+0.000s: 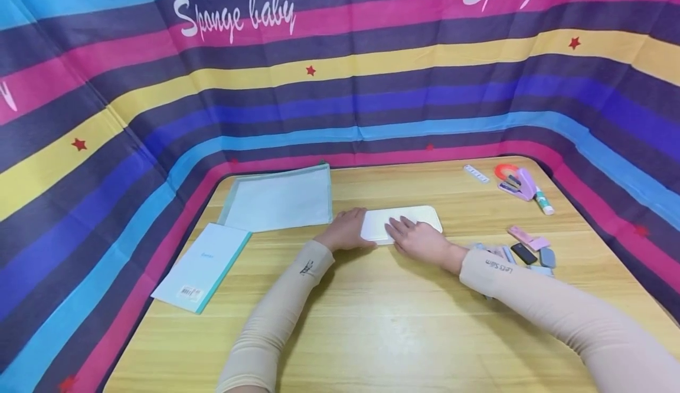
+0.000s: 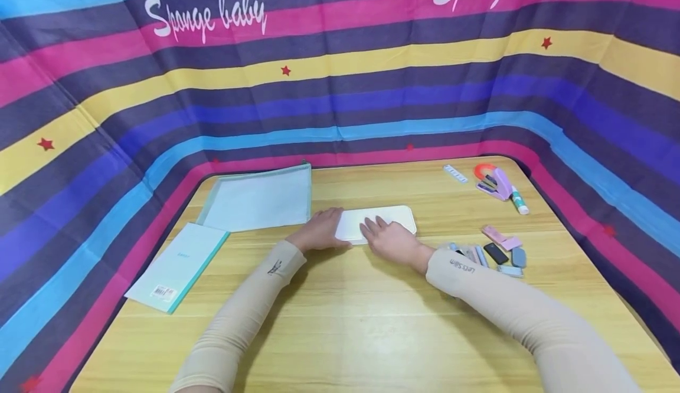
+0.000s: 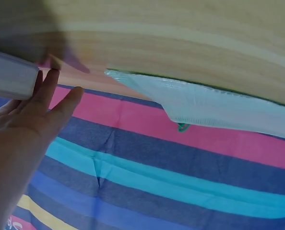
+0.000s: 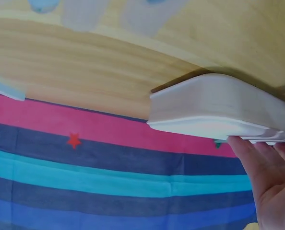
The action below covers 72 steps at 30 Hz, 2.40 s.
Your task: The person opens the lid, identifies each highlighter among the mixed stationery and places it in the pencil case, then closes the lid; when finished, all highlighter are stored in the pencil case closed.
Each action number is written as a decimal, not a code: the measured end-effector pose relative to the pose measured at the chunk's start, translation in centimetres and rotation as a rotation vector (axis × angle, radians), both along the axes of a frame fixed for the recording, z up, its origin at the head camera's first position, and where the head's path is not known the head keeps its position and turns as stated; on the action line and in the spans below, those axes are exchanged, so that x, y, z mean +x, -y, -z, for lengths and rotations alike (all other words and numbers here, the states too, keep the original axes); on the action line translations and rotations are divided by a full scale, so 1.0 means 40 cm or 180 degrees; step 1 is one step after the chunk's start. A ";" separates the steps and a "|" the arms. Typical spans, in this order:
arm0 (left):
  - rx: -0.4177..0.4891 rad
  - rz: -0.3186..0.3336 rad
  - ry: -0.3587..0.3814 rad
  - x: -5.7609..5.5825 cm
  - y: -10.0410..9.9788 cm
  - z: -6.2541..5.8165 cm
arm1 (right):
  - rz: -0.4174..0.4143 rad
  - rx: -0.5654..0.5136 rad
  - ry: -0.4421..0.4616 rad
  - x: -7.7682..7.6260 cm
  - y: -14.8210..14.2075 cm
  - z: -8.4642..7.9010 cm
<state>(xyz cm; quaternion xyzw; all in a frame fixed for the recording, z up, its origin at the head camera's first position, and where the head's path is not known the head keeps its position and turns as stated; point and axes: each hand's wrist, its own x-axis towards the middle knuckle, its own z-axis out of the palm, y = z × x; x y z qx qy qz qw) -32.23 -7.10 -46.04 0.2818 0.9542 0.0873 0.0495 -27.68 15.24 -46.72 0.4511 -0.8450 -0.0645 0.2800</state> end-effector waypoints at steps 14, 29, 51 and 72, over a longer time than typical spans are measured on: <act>-0.0164 0.0033 0.0069 -0.002 -0.006 -0.021 | -0.0069 0.0664 -0.0274 -0.015 -0.006 -0.017; 0.0089 0.0021 0.0061 -0.005 0.003 -0.006 | -0.0340 0.0180 0.0051 -0.030 -0.016 -0.033; 0.0869 -0.0154 0.0659 -0.007 0.040 0.009 | -0.0420 -0.0109 0.0119 -0.031 -0.024 -0.080; 0.0445 -0.0262 0.0477 0.007 0.038 -0.006 | 0.0308 -0.0706 0.0162 -0.096 -0.018 -0.125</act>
